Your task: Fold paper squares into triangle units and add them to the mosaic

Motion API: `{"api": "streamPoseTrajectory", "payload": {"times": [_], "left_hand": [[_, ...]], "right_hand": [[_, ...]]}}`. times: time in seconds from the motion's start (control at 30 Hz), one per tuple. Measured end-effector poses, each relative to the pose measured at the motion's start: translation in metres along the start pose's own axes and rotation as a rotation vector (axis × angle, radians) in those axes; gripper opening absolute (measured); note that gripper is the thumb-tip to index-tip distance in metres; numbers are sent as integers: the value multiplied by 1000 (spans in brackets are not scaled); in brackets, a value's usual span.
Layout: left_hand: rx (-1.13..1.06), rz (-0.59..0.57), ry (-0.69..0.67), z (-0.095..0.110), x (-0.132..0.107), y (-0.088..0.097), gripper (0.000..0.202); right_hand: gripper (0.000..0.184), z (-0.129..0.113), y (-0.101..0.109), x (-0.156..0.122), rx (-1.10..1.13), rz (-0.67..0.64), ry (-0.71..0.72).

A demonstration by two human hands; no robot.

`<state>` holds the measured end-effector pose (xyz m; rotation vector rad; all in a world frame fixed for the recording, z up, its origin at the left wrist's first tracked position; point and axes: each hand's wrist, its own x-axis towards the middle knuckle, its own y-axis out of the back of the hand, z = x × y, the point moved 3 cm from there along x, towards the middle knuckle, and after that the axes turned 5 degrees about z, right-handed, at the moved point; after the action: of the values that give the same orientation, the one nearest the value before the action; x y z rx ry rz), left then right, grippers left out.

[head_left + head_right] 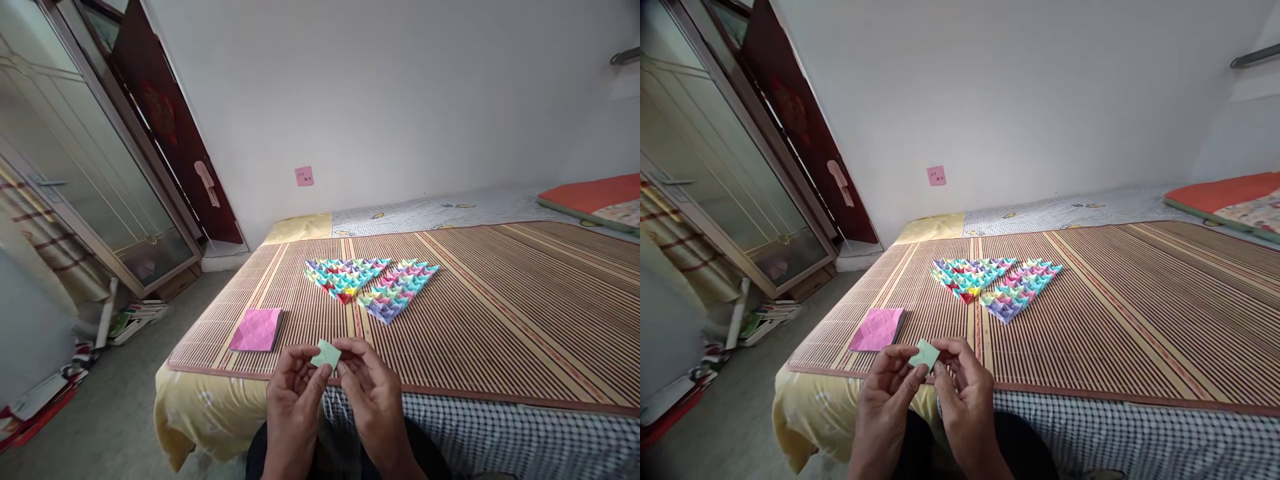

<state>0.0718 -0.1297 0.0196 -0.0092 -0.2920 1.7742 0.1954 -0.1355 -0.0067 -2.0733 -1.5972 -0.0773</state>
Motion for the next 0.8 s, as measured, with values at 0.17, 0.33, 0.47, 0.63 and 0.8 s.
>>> {"api": "streamPoseTrajectory", "payload": {"times": [0.17, 0.33, 0.47, 0.63, 0.8], "left_hand": [[87, -18, -68, -1, 4, 4, 28], [193, -118, -129, 0, 5, -2, 30], [100, -199, 0, 3, 7, -5, 39], [178, -413, 183, 2, 6, -6, 41], [252, -308, 30, 7, 7, 1, 38]], "right_hand": [[29, -2, 5, 7, -25, 21, -57], [26, -13, 2, 23, -99, -92, -75], [32, -7, 0, 26, -25, -24, -164], [32, 8, -1, 24, 83, 138, -204], [30, 9, -3, 23, 114, 126, -172]]}}
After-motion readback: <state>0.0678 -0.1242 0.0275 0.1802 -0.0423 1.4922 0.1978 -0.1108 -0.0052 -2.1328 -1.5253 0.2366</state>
